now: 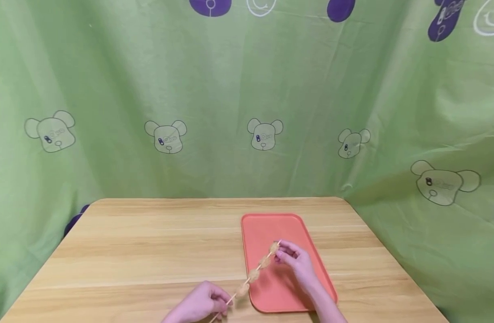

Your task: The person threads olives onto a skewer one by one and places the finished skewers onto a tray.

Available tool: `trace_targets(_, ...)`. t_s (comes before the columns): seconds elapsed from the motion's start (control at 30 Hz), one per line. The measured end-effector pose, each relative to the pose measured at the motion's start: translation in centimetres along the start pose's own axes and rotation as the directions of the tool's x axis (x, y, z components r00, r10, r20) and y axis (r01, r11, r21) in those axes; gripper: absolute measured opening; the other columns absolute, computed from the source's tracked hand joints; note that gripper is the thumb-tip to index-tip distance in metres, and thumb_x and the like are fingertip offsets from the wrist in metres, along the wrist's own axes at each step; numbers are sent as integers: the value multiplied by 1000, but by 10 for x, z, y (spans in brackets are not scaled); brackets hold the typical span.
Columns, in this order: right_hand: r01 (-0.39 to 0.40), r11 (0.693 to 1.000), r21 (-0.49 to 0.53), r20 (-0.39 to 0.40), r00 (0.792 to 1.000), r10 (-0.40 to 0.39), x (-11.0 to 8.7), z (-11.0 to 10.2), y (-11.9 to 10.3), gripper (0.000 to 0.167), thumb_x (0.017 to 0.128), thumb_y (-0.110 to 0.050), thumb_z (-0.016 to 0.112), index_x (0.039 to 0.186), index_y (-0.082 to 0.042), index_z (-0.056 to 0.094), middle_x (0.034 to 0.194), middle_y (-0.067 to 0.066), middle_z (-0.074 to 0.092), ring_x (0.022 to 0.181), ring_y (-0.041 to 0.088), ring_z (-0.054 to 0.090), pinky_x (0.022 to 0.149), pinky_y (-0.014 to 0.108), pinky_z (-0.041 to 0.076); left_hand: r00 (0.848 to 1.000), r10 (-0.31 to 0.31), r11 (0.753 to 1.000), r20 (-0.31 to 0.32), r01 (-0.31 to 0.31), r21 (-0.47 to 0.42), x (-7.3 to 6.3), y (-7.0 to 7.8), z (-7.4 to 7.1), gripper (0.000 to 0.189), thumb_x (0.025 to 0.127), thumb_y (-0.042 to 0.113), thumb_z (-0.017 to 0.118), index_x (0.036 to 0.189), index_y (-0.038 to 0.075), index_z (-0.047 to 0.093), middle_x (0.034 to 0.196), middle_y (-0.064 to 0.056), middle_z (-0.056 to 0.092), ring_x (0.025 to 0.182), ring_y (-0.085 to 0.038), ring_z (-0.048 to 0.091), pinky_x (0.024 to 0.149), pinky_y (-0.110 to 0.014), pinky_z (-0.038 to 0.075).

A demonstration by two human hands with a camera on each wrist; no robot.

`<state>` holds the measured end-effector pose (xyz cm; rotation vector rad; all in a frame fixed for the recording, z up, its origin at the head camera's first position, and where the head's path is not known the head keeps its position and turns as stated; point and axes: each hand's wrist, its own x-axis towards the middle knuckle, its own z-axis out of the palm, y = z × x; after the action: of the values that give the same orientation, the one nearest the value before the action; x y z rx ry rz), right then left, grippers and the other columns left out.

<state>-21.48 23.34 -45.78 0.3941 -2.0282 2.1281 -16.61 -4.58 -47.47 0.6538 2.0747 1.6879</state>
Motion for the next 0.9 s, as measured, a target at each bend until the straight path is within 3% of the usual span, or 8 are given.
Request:
trace_targets(0.43,-58,997,-42,-96,994,53,10,0,-3,36,88,7,54,118,24,43,85,1,66,71,11,62,67,28,54,999,27,987,-31,-32,-157,12,-2,20,15,77,-5,60,89,-10,67,69,-16,65,55,-9,57,50,-16,47)
trace_targets(0.7,-119,973,-198,-163,983,87,2,-18,-6,35,91,-5,56,119,15,50,100,26,63,81,14,64,75,32,53,997,39,971,-62,-52,-232,24,-6,28,16,80,-5,59,92,-13,65,73,-24,64,56,-9,57,52,-18,49)
trace_targets(0.8,-128,955,-266,-181,980,81,-4,-29,-6,37,91,-10,58,120,12,52,109,27,61,88,7,62,79,25,50,996,26,953,-81,-49,-299,29,-6,29,18,81,-6,58,96,-16,63,76,-29,63,57,-10,58,53,-19,50)
trace_targets(0.9,-135,923,-360,-184,980,71,-11,-44,-6,40,91,-13,60,122,9,52,118,24,58,96,0,57,83,16,45,993,-4,932,-116,-38,-361,33,-4,30,21,81,-6,59,98,-18,61,73,-24,64,57,-11,58,53,-19,50)
